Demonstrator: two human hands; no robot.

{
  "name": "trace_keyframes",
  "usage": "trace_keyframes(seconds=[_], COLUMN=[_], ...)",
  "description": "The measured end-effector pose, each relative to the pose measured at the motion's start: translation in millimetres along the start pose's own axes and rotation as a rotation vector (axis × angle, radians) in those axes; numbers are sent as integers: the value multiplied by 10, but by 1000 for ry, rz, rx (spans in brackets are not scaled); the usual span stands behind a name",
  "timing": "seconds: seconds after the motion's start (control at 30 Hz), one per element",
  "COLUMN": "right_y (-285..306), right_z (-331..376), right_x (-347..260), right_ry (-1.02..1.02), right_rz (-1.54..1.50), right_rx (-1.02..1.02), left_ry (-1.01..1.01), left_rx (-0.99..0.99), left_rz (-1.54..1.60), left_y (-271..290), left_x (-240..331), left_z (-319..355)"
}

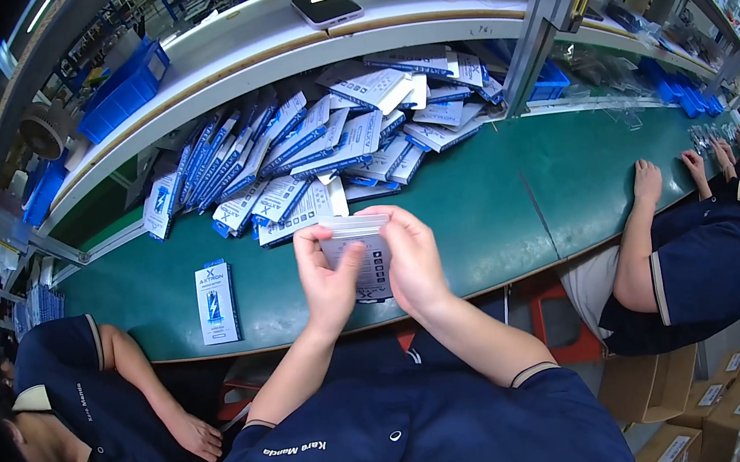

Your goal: The recorder transfers boxes of batteries from a large bin to a workbench and manipulates small parts/labels with coworkers.

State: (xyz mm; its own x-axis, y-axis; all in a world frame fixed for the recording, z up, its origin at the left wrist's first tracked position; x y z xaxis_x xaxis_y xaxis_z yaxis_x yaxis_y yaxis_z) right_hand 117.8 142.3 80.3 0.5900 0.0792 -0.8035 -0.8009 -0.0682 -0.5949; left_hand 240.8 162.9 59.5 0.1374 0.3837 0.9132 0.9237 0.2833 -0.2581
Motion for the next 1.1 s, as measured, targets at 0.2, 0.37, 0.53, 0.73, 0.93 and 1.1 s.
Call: trace_keyframes(seconds=[0.2, 0.37, 0.53, 0.73, 0.93, 1.1], right_y=[-91, -201, -312, -245, -265, -277], right_z=[56, 32, 102, 64, 25, 64], right_x=[29, -33, -124, -170, -131, -117], right_ry=[504, 183, 240, 155, 295, 362], right_rz=[478, -21, -33, -131, -106, -32], right_rx=[-199, -4, -36, 60, 51, -56], left_ry=[47, 83, 12, -64, -125, -201], left_rx=[-37, -1, 47, 36, 18, 42], left_rz=[246, 190, 132, 100, 158, 142], left_y=[-11, -2, -70, -92, -81, -55], left_x=[267, 290, 437, 489, 431, 434], left_z=[-186, -161, -206, -135, -153, -113])
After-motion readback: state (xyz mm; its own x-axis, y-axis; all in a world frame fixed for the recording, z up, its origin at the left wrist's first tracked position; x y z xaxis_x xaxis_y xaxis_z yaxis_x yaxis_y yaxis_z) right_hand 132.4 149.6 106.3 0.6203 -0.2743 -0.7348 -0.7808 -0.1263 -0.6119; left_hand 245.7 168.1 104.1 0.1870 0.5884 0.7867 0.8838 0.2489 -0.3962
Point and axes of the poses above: each hand's wrist, its own z-axis away from the middle knuckle, its own y-axis out of the back of the hand, x = y × z, the point moved 1 cm from there along -z, towards the middle knuckle, and after that the axes turned 7 degrees about x, right-handed, at the moved point
